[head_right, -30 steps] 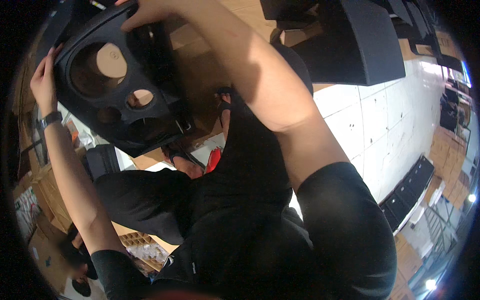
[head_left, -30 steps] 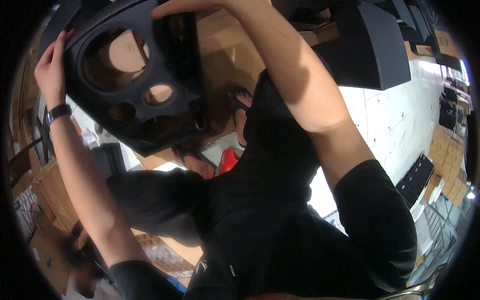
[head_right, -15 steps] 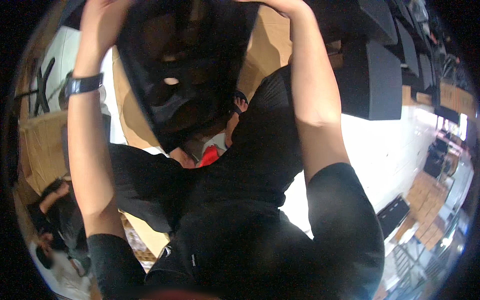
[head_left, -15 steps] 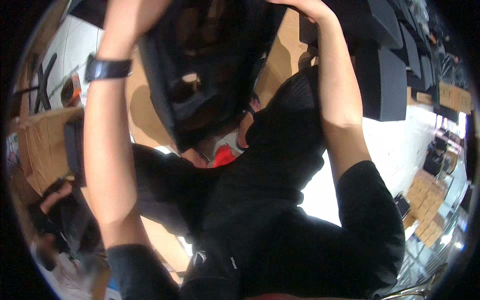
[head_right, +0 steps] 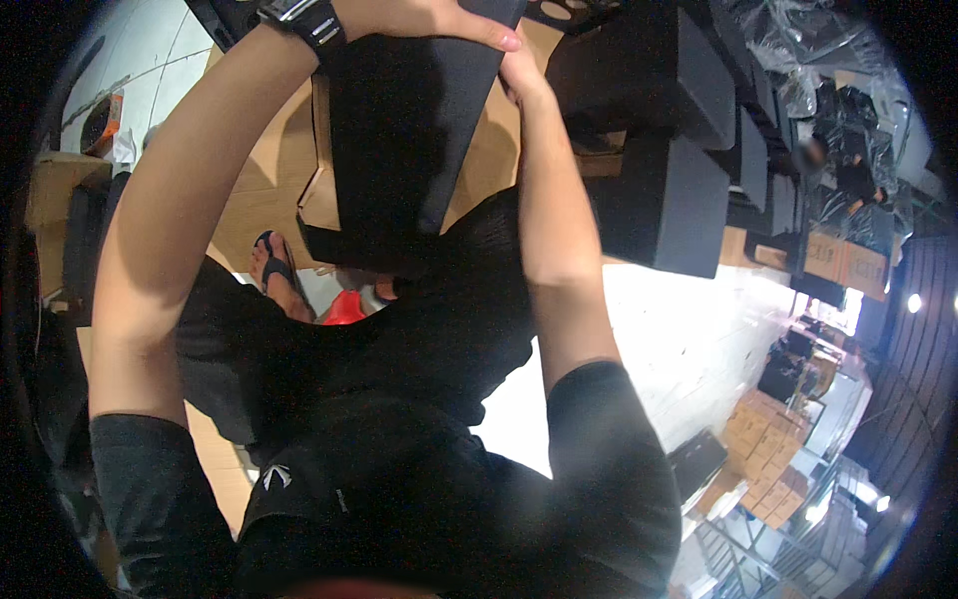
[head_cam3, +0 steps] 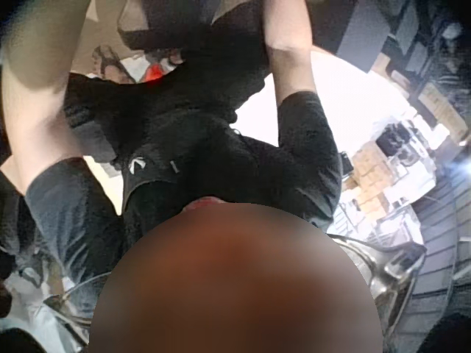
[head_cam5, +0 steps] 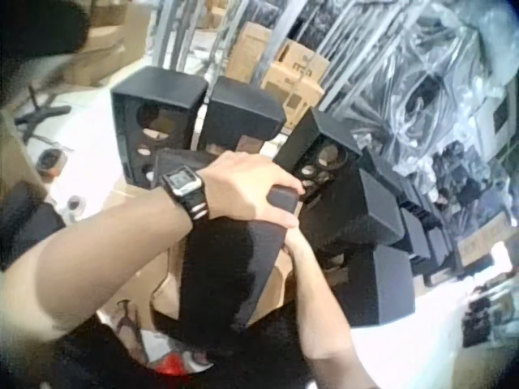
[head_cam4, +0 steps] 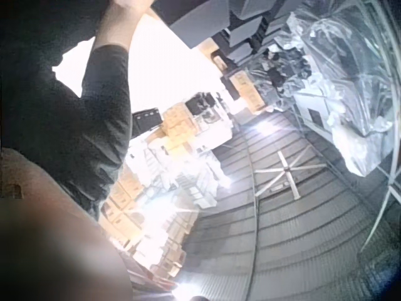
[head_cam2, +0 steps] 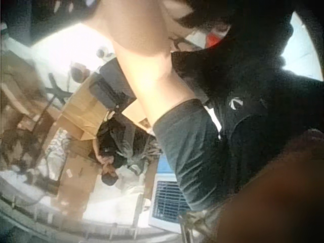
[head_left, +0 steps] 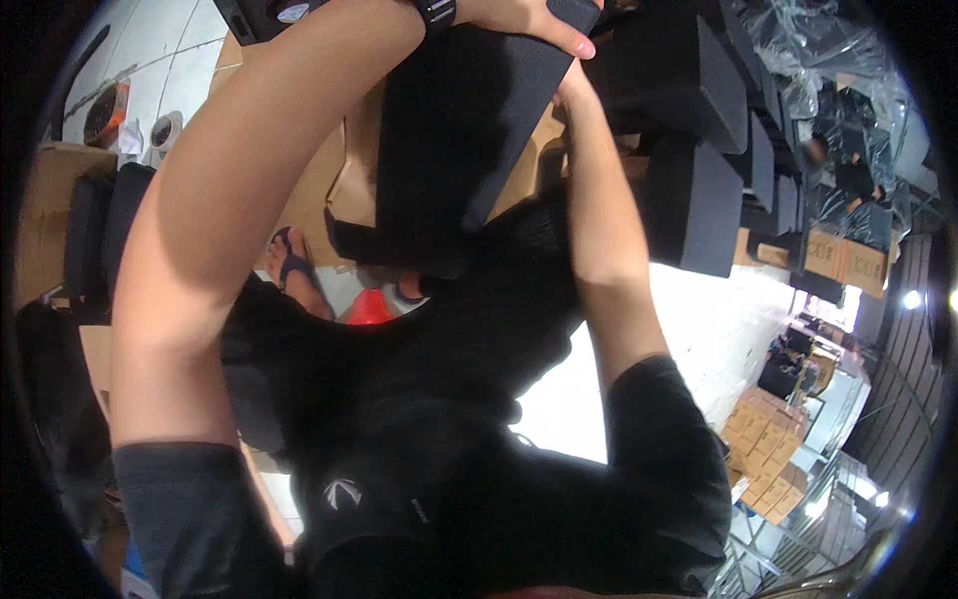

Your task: The person sits on the floor and repeatedly picks up black plastic speaker frames, inserts circular cardboard inserts into the cutouts, and places the frames back down. The person handles the components one at a time, rotating them to align the inserts before stacking them.

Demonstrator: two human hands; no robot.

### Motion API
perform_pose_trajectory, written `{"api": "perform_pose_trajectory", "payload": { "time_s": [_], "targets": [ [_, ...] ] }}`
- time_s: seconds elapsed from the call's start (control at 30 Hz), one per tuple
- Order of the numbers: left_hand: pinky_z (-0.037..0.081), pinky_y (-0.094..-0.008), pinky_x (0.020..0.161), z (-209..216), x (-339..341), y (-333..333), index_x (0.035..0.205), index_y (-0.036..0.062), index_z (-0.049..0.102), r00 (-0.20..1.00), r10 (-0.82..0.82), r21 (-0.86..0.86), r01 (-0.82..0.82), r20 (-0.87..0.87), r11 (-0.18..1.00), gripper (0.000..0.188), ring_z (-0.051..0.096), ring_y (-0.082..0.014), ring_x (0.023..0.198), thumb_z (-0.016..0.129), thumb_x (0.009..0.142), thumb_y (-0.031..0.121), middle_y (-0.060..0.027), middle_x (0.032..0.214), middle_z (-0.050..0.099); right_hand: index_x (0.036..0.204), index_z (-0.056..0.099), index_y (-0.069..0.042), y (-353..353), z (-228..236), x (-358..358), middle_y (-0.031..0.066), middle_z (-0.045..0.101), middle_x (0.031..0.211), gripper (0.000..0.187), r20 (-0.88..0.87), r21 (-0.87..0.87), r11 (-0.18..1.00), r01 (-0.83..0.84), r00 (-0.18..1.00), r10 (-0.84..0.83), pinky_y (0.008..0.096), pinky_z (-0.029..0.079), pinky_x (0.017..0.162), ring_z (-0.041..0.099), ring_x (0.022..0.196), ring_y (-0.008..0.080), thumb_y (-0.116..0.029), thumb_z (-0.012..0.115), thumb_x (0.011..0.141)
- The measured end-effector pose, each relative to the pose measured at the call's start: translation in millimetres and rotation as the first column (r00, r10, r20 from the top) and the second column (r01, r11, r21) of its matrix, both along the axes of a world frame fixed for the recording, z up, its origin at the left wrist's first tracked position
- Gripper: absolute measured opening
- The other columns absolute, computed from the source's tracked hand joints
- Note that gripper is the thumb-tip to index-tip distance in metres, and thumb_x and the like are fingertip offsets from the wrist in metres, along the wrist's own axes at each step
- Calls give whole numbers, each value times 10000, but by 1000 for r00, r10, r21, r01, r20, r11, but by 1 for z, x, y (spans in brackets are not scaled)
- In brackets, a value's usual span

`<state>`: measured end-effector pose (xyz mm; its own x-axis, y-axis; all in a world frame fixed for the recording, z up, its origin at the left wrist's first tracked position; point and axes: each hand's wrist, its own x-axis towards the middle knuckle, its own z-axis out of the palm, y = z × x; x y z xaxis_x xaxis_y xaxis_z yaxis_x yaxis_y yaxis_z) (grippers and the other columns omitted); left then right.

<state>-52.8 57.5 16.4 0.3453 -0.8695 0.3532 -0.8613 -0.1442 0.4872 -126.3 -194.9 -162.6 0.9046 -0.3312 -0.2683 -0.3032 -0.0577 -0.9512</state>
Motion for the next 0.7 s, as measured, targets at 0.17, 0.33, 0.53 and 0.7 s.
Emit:
{"api": "perform_pose_trajectory", "payload": {
  "time_s": [0.17, 0.33, 0.53, 0.7],
  "targets": [
    [540, -461, 950, -4, 13, -1, 1275, 195, 724, 997, -32, 7, 32, -68, 999, 668, 697, -369, 1109, 705, 809, 672, -182, 1190, 733, 1317, 592, -87, 34, 38, -22, 54, 667, 1055, 497, -35, -5, 996, 87, 996, -88, 296, 430, 590, 615, 783, 152, -487, 501, 1035],
    [541, -456, 958, -4, 13, -19, 1287, 242, 730, 986, 161, 124, -155, -40, 980, 692, 703, -348, 1116, 733, 763, 695, -166, 1205, 738, 1470, 501, 12, 41, 33, -34, 127, 599, 1395, 612, -195, -61, 998, 14, 980, -26, 340, 513, 986, 604, 1213, 218, -445, 496, 1062],
    [551, -467, 934, 2, 10, -12, 1197, 227, 770, 975, 216, 55, -213, -46, 975, 636, 710, -349, 1094, 759, 736, 665, -167, 1147, 752, 1475, 496, 25, 68, 15, -37, 131, 575, 1445, 532, 103, -146, 979, -140, 982, 155, 350, 490, 1043, 585, 1254, 233, -220, 601, 1015],
    [581, -374, 799, -2, -1, 26, 964, 83, 757, 959, 263, -139, -276, -105, 951, 365, 748, -272, 883, 860, 731, 344, -117, 928, 763, 1105, 728, -15, 67, 45, -18, 152, 745, 919, 282, 245, -633, 765, 122, 968, 47, 355, 537, 835, 709, 907, 256, -208, 702, 900]
  ]
}}
